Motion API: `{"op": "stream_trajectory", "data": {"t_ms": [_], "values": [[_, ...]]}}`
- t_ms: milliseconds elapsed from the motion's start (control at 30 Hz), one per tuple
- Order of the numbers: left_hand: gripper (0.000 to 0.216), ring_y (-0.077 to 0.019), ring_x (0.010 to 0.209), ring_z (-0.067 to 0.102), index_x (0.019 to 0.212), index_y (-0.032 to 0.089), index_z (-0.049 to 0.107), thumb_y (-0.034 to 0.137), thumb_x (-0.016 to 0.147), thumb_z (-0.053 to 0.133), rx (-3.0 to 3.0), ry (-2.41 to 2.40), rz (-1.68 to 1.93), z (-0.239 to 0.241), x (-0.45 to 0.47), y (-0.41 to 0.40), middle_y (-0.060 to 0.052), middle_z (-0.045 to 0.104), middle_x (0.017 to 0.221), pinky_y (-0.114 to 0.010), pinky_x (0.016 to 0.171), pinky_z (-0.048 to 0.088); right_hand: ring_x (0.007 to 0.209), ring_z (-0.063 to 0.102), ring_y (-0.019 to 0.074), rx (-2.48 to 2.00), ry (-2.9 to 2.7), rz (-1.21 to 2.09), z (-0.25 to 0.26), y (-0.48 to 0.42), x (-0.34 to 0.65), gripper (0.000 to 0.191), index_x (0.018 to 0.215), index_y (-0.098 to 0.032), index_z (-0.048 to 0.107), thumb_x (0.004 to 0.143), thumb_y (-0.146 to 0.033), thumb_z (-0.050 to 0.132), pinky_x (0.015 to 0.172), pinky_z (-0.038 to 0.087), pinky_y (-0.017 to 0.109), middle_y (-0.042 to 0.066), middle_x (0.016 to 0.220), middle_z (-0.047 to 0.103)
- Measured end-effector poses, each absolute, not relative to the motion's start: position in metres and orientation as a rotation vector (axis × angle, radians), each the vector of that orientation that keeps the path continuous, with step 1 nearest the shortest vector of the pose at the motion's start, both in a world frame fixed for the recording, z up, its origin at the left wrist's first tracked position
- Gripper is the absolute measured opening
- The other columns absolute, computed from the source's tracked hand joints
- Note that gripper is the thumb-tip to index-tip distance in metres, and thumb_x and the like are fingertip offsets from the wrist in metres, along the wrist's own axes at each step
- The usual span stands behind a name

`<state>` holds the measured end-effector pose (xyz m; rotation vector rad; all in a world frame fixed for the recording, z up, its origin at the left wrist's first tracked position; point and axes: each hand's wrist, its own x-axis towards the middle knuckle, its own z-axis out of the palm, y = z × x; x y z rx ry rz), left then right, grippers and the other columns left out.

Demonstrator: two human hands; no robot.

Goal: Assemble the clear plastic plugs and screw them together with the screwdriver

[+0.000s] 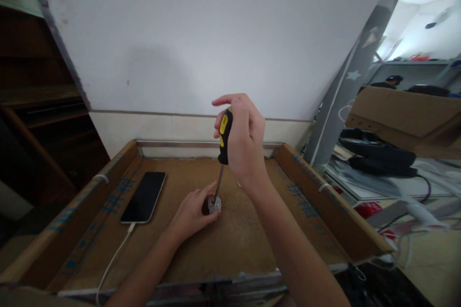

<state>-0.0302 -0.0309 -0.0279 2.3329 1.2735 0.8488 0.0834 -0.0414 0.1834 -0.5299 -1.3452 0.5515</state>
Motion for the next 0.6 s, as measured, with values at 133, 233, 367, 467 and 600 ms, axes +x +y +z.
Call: {"op": "stream_trajectory", "data": {"t_ms": [133,233,367,467,600], "values": [[0.061,-0.0228,0.092,0.058,0.131,0.022,0.043,0.036,0.075,0.062,2.326,1.288,0.861,-0.028,-0.030,-0.031,-0.005,0.064,0.101,-0.035,0.083,0.044,0.059,0.055,0.0049,-0.488,-1.552,0.796,0.189,-0.037,0.095,0.026,0.079,-0.018,0.060,0.086,-0.041,0.050,0.054,0.045,0.017,-0.004,0.064,0.055],[0.060,-0.0225,0.092,0.058,0.131,0.022,0.044,0.037,0.075,0.062,2.335,1.290,0.864,-0.026,-0.030,-0.032,-0.005,0.064,0.102,-0.034,0.082,0.044,0.057,0.059,0.0062,-0.386,-1.638,1.045,0.192,-0.038,0.100,0.027,0.068,-0.019,0.050,0.079,-0.041,0.061,0.053,0.048,0.018,-0.004,0.066,0.061],[0.059,-0.0242,0.096,0.057,0.130,0.021,0.045,0.036,0.075,0.061,2.387,1.333,0.840,-0.024,-0.028,-0.032,-0.006,0.064,0.103,-0.037,0.085,0.042,0.034,0.043,0.0044,-0.368,-1.545,0.970,0.190,-0.040,0.094,0.035,0.061,-0.021,0.038,0.074,-0.035,0.067,0.033,0.032,0.015,-0.010,0.042,0.047],[0.052,-0.0240,0.095,0.058,0.125,0.022,0.050,0.034,0.076,0.061,2.393,1.324,0.832,-0.024,-0.027,-0.033,-0.006,0.064,0.104,-0.036,0.084,0.043,0.034,0.037,0.0036,-0.449,-1.405,0.741,0.187,-0.044,0.082,0.036,0.058,-0.021,0.037,0.079,-0.036,0.061,0.034,0.027,0.017,-0.010,0.042,0.039],[0.041,-0.0235,0.094,0.059,0.113,0.023,0.057,0.033,0.075,0.063,2.352,1.280,0.844,-0.023,-0.027,-0.033,-0.004,0.065,0.104,-0.034,0.082,0.043,0.044,0.042,0.0056,-0.622,-1.209,0.380,0.178,-0.051,0.071,0.025,0.072,-0.021,0.051,0.086,-0.042,0.051,0.043,0.033,0.021,-0.006,0.052,0.042]]}}
